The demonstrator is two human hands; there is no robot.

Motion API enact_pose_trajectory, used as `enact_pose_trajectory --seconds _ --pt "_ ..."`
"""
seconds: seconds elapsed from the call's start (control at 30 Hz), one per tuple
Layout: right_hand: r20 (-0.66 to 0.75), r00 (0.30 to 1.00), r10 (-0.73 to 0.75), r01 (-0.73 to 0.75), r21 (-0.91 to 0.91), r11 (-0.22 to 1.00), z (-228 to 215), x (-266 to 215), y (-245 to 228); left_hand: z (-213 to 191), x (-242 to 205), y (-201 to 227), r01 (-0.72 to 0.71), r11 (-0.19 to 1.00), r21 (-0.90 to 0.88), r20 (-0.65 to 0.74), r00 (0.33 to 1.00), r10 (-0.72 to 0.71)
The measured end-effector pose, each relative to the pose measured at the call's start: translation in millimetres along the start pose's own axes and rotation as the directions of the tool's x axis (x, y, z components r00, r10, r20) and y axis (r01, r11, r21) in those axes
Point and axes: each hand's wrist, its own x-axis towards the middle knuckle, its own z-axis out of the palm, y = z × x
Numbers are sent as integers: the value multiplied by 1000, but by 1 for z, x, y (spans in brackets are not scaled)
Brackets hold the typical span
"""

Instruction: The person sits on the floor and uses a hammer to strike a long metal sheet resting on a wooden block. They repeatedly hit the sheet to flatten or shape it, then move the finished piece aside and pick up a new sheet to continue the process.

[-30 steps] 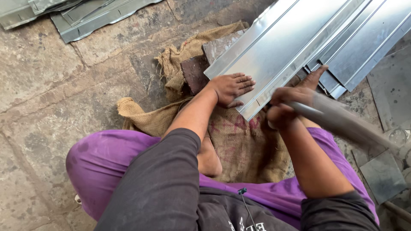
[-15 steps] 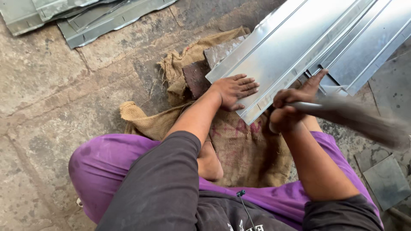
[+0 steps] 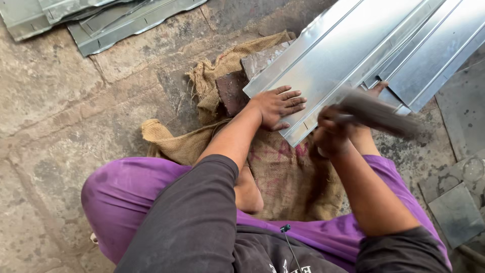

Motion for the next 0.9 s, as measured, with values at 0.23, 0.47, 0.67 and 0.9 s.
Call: enact_pose_trajectory --seconds 0.23,0.47,0.67,0.9 --pt "104 977 187 -68 -679 731 1 29 -17 -7 2 9 9 1000 -20 21 1000 -8" --pt "187 962 199 -73 -524 849 8 29 -38 -11 -1 4 9 1000 27 -6 1000 -9" --pt "109 930 352 -158 -745 648 14 43 -30 -16 2 -1 35 997 73 47 998 -38" --pt "91 987 136 -80 -455 887 5 17 -40 -11 13 0 60 998 6 65 996 -60"
